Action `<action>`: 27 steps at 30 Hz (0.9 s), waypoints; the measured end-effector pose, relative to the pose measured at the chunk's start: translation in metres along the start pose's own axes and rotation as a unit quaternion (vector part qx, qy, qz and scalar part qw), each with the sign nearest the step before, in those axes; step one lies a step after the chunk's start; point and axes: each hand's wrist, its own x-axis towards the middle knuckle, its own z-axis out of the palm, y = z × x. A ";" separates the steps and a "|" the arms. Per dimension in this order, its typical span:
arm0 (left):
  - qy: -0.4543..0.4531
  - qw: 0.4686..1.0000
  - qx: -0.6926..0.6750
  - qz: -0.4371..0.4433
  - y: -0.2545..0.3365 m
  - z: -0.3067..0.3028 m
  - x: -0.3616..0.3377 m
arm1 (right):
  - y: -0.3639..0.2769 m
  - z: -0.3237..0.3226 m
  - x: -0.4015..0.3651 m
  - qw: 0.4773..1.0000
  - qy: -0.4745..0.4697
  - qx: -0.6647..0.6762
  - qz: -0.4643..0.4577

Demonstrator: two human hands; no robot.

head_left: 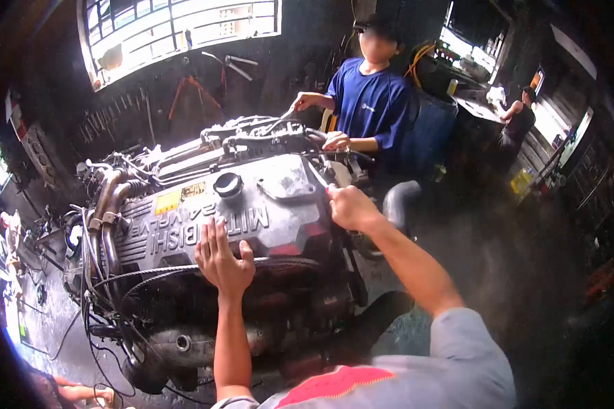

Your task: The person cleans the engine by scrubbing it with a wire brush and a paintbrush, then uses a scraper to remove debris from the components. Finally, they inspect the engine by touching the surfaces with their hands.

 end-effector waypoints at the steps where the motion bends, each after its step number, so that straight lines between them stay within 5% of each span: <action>1: -0.006 1.000 0.006 0.003 -0.002 -0.003 -0.002 | -0.005 0.000 -0.011 1.000 -0.003 0.008 0.002; 4: -0.009 1.000 0.017 -0.001 0.004 0.002 0.005 | 0.005 -0.001 -0.008 1.000 0.008 -0.002 0.026; 6: -0.009 1.000 0.029 0.006 0.001 0.003 0.000 | 0.030 0.030 0.025 0.996 0.059 -0.026 -0.068; 8: -0.008 1.000 0.026 0.011 0.001 0.000 0.000 | 0.003 0.000 0.021 0.999 -0.043 -0.008 0.002; 13: -0.009 0.999 0.039 0.024 0.003 -0.001 0.004 | -0.005 -0.003 -0.025 1.000 0.017 -0.003 0.012; 16: -0.013 0.998 0.048 0.024 0.002 0.001 0.002 | 0.013 0.012 0.023 0.999 -0.028 -0.019 -0.017; 22: -0.002 0.998 0.052 0.026 0.000 0.003 0.006 | -0.014 -0.014 -0.030 0.995 -0.062 -0.021 0.072; 26: -0.014 0.998 0.058 0.031 0.002 0.000 0.001 | -0.001 -0.013 0.026 0.997 -0.062 -0.006 -0.033; 27: -0.015 0.998 0.057 0.032 0.001 0.000 0.001 | -0.009 -0.008 0.029 0.997 -0.071 -0.010 -0.001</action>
